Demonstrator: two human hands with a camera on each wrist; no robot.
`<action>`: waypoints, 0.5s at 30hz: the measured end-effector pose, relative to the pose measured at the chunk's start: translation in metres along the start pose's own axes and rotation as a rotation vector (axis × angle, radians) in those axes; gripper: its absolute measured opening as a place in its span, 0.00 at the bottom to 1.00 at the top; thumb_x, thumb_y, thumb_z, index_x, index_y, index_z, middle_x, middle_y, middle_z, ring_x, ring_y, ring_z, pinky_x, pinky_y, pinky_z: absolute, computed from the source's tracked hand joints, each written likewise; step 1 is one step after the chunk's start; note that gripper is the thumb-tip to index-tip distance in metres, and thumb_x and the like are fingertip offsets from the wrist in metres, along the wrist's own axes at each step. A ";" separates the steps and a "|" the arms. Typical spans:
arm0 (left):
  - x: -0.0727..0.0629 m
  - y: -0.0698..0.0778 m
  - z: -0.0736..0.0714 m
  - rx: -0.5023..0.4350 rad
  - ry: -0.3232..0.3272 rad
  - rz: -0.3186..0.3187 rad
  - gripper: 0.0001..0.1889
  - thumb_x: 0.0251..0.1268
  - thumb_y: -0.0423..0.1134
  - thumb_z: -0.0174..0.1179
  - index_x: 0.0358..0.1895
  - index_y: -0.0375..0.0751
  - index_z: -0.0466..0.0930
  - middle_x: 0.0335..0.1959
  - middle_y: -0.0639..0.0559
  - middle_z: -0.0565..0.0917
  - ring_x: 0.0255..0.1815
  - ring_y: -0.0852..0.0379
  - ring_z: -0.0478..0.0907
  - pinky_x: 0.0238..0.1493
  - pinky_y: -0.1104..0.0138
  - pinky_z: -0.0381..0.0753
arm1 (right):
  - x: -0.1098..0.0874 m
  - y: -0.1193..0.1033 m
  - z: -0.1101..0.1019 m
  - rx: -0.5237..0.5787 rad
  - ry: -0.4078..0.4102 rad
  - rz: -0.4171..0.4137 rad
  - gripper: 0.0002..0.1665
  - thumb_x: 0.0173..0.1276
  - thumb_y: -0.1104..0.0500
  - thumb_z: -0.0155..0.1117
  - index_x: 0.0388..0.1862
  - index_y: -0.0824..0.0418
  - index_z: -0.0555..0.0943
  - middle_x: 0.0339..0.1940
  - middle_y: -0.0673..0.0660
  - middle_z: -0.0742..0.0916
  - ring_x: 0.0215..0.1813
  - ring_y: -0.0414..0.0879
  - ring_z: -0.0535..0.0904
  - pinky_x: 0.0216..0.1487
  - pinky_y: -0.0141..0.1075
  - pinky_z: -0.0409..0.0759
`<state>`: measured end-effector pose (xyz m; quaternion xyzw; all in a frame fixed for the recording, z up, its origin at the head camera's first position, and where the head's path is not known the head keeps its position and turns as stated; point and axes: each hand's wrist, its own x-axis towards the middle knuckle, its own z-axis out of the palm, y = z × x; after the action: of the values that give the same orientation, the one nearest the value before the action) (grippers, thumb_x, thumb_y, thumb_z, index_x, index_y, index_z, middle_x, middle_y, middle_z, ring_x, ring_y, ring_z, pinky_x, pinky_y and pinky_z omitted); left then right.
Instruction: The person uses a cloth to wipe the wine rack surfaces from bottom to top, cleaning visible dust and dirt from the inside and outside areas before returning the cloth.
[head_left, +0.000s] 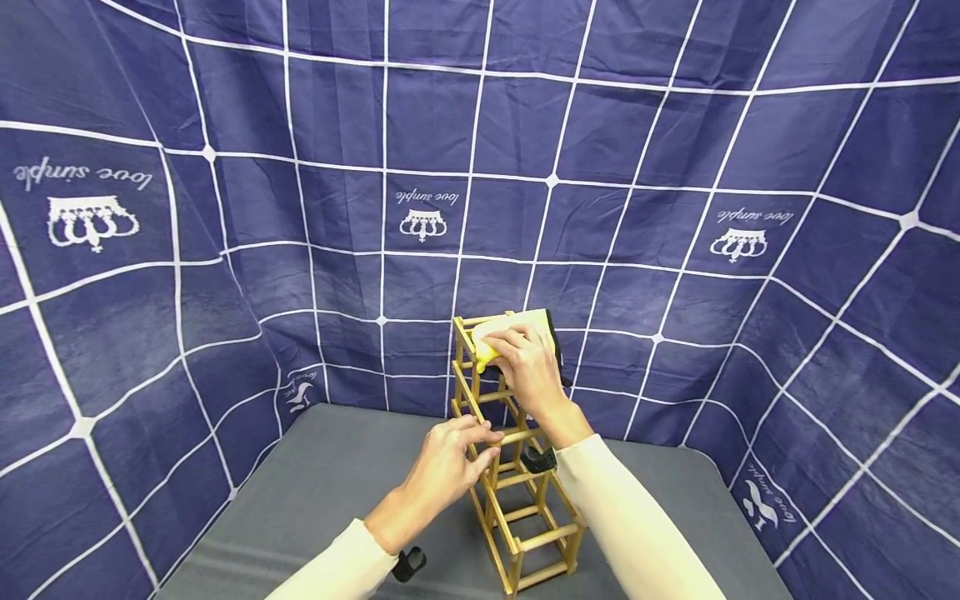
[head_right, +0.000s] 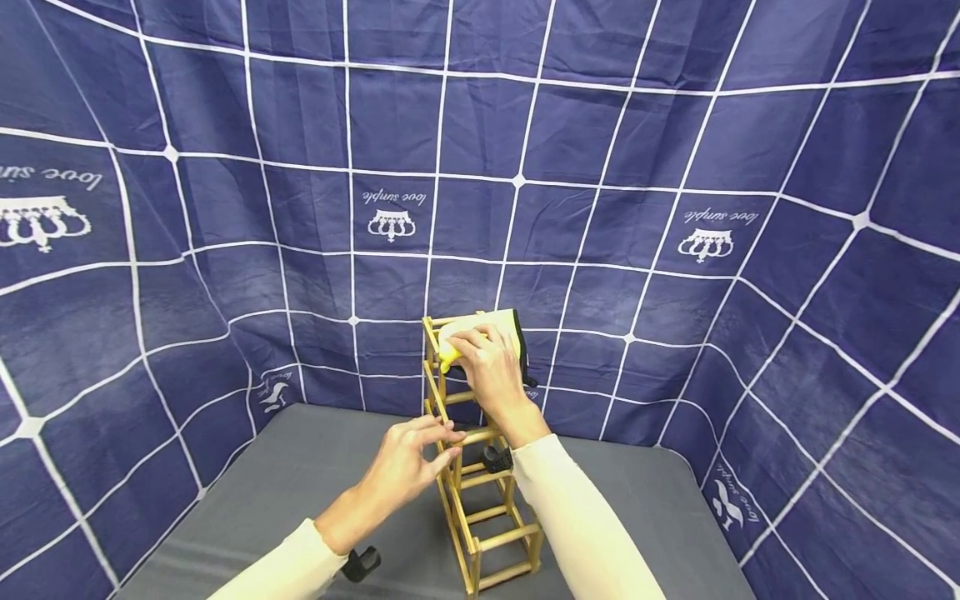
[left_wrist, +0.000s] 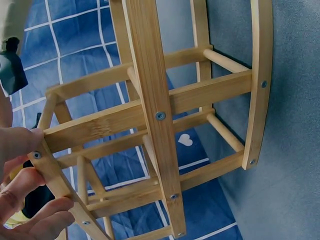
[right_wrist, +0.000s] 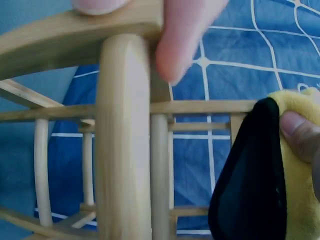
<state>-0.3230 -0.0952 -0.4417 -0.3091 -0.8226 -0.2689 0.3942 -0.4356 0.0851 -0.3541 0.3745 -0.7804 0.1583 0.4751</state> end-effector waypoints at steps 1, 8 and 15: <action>0.001 0.001 0.000 0.002 -0.002 0.001 0.13 0.60 0.34 0.90 0.46 0.44 1.00 0.44 0.49 0.97 0.47 0.50 0.97 0.53 0.59 0.98 | 0.001 0.000 -0.001 -0.008 -0.012 0.004 0.23 0.64 0.59 0.86 0.60 0.54 0.96 0.59 0.50 0.98 0.63 0.54 0.88 0.75 0.54 0.84; 0.004 0.004 0.000 0.026 0.013 -0.011 0.12 0.59 0.32 0.90 0.44 0.45 0.99 0.41 0.52 0.94 0.44 0.52 0.97 0.48 0.63 0.98 | -0.003 0.023 -0.011 -0.105 -0.058 0.029 0.20 0.67 0.60 0.86 0.58 0.54 0.95 0.56 0.50 0.98 0.64 0.55 0.89 0.67 0.54 0.87; 0.003 0.004 0.001 0.009 0.027 0.000 0.12 0.58 0.31 0.89 0.43 0.46 0.98 0.39 0.53 0.93 0.40 0.56 0.95 0.44 0.66 0.96 | -0.016 0.041 -0.023 -0.097 0.007 0.040 0.20 0.63 0.62 0.89 0.54 0.56 0.95 0.53 0.52 0.97 0.59 0.59 0.90 0.55 0.56 0.88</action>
<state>-0.3220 -0.0915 -0.4392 -0.3038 -0.8184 -0.2692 0.4068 -0.4472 0.1336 -0.3523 0.3350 -0.7927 0.1310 0.4922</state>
